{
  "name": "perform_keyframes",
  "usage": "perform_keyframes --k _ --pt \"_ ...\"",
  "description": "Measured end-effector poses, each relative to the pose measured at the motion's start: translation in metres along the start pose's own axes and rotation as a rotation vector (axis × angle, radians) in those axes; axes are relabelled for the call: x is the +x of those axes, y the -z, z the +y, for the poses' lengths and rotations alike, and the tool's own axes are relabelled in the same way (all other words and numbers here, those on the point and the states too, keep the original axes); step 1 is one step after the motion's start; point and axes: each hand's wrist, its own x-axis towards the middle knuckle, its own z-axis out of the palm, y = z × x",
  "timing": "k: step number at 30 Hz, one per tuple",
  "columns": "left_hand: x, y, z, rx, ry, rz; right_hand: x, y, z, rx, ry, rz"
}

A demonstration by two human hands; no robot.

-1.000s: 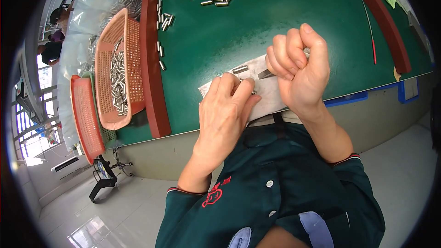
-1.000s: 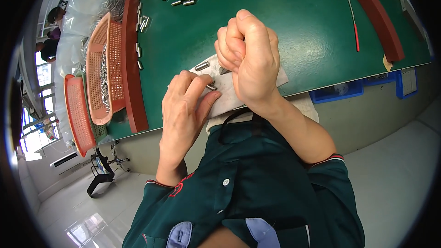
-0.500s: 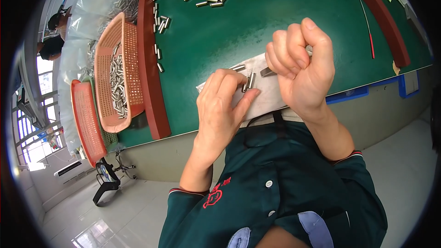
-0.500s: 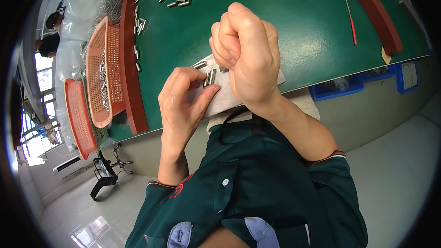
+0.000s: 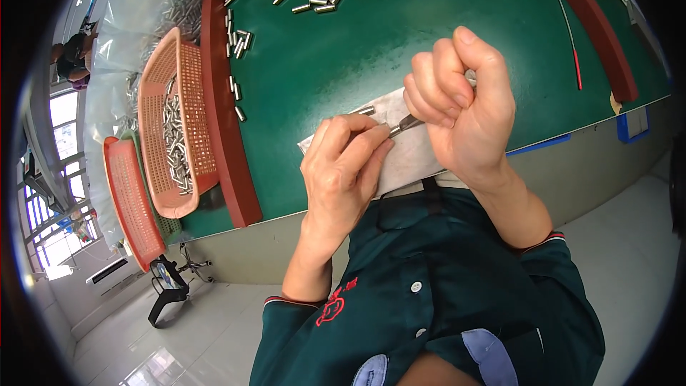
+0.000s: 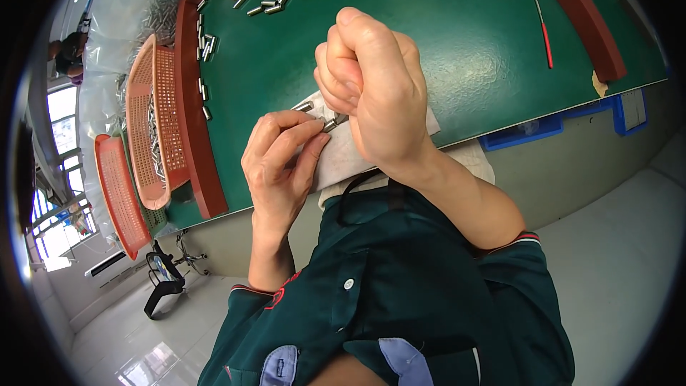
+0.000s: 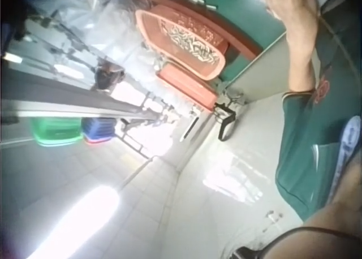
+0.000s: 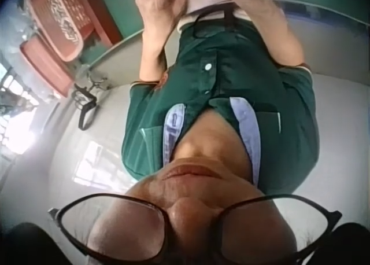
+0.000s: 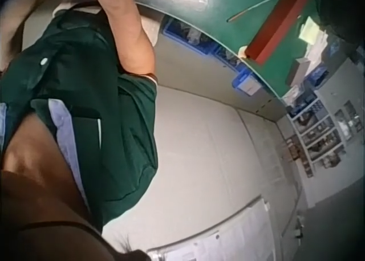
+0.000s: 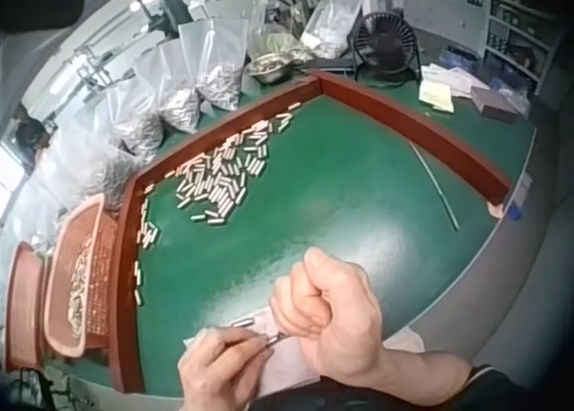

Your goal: The recorder picks up small cylindrical metal components and uses a small tool to inspect or clean them at a factory workbench.

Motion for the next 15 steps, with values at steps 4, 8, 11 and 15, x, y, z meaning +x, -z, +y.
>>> perform_keyframes --k 4,8,11,15 --pt "0.0002 -0.0017 -0.0042 -0.024 -0.01 0.019 0.0011 0.0007 -0.0031 -0.071 -0.054 -0.008" --pt "0.0012 0.0012 -0.0026 -0.014 -0.004 -0.004 0.0014 -0.0012 -0.0048 -0.079 -0.07 -0.025" --pt "0.0014 0.0012 -0.0051 -0.028 -0.01 -0.012 0.0015 -0.0021 -0.0044 -0.101 -0.086 -0.023" --pt "0.0018 0.001 -0.0074 -0.052 -0.01 -0.016 0.0012 -0.0044 -0.0054 -0.117 -0.09 -0.02"
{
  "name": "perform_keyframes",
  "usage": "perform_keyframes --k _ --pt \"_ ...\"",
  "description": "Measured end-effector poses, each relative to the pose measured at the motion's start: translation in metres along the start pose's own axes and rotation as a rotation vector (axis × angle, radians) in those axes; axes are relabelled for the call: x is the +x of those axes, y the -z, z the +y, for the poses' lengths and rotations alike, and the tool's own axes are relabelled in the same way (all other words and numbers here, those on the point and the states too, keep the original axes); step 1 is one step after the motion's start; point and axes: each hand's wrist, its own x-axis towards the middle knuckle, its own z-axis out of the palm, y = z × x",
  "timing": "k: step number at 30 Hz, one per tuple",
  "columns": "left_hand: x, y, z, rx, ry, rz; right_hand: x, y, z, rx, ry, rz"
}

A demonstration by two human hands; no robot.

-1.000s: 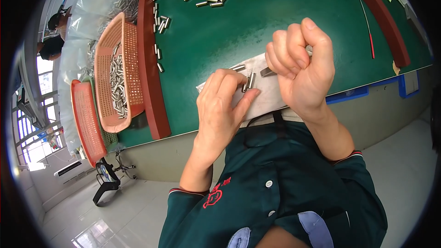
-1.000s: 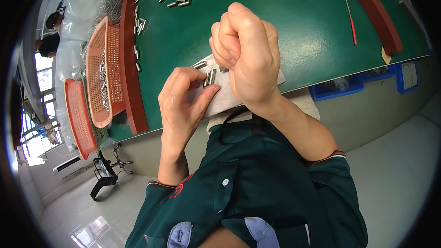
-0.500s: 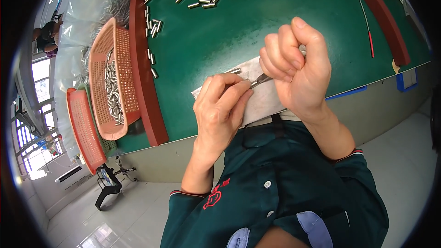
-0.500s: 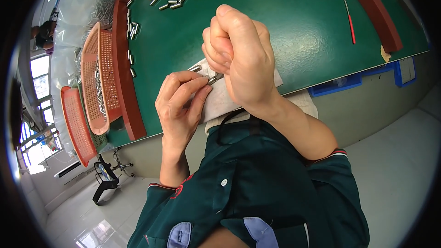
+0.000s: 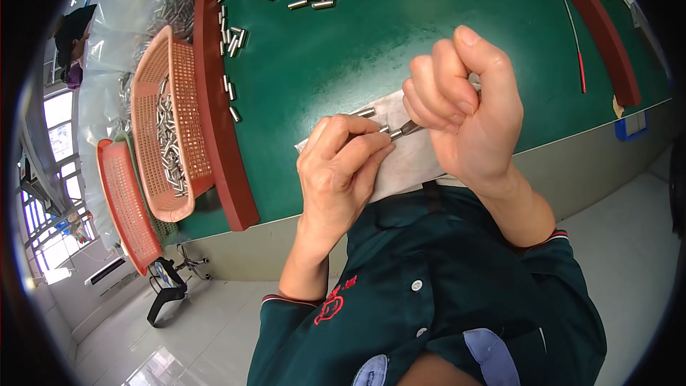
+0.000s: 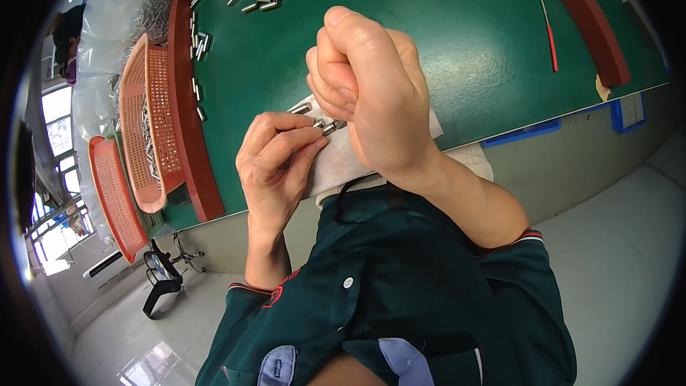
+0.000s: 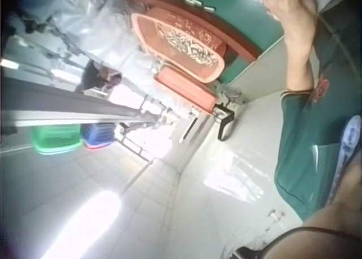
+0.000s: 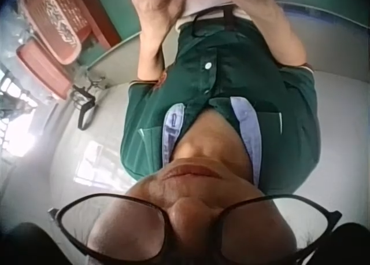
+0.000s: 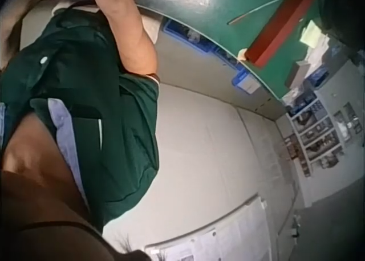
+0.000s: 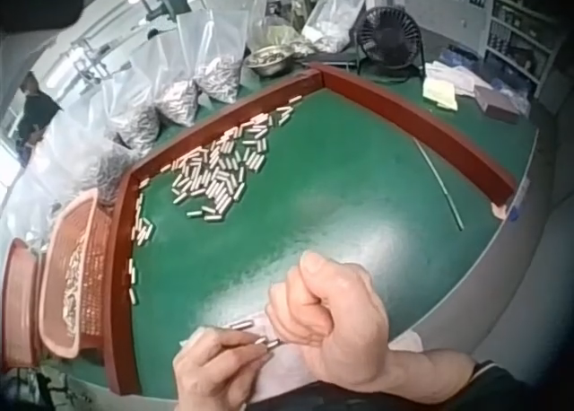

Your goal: The recorder picks up small cylindrical metal components and uses a small tool to inspect or clean them at a factory workbench.

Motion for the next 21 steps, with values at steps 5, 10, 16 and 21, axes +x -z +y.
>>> perform_keyframes --k 5,10,16,21 --pt "0.0004 0.0008 -0.0001 -0.009 -0.001 -0.003 0.0016 -0.0031 -0.0019 -0.016 -0.02 0.007" --pt "-0.0001 0.0007 -0.0007 -0.009 -0.005 -0.014 0.0004 -0.0037 -0.0035 -0.023 -0.036 0.009" --pt "0.0004 0.0003 -0.0025 -0.014 -0.009 -0.021 0.0 -0.0038 0.0015 -0.078 -0.013 -0.006" --pt "0.0012 0.005 -0.0019 -0.033 0.023 -0.042 -0.0059 -0.0063 0.0032 -0.233 -0.006 -0.073"
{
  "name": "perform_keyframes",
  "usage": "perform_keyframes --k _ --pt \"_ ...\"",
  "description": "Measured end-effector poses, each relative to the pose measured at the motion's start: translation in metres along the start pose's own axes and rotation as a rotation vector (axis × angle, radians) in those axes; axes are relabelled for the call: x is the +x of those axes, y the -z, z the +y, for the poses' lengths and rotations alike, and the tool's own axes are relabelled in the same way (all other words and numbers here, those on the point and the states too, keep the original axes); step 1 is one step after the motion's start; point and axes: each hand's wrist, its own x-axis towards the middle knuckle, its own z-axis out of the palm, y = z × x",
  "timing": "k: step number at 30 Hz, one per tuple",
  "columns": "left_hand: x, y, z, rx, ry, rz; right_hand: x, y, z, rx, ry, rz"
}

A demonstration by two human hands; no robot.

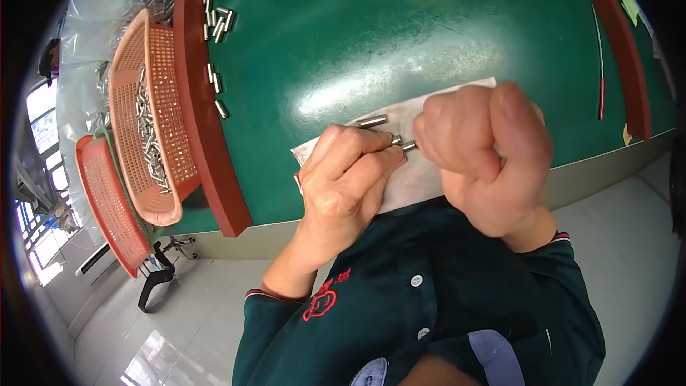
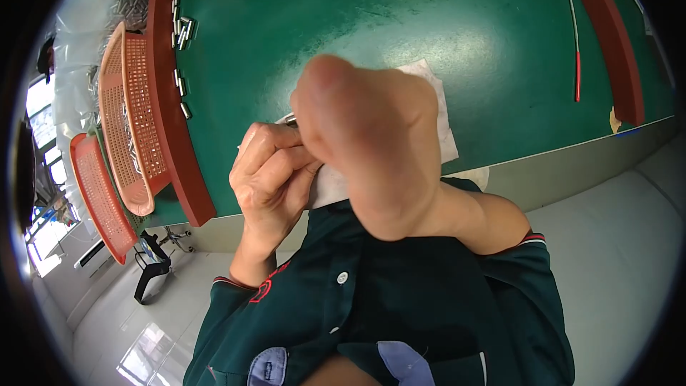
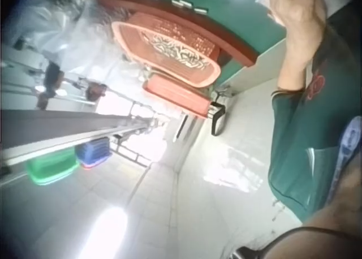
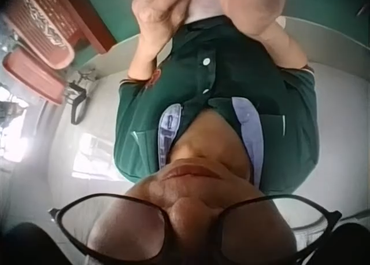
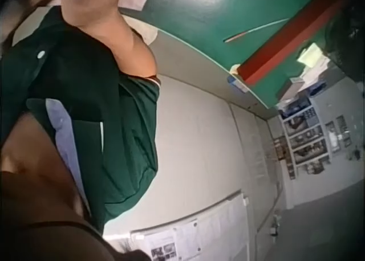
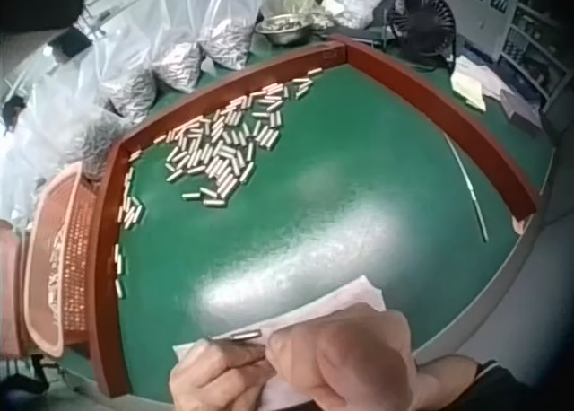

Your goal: The recorder picks up small cylindrical metal components and uses a small tool to inspect or clean them at a factory workbench.

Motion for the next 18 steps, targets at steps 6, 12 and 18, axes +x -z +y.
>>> perform_keyframes --k 6,12,18 --pt "0.001 0.0 0.002 -0.052 0.021 0.01 -0.001 -0.008 0.0 -0.081 0.075 -0.091" --pt "0.001 0.0 0.006 0.043 -0.001 -0.027 0.001 -0.005 0.011 -0.116 0.175 0.045" --pt "-0.002 -0.005 0.02 0.294 -0.076 0.078 0.007 0.004 0.004 0.137 0.066 0.09"
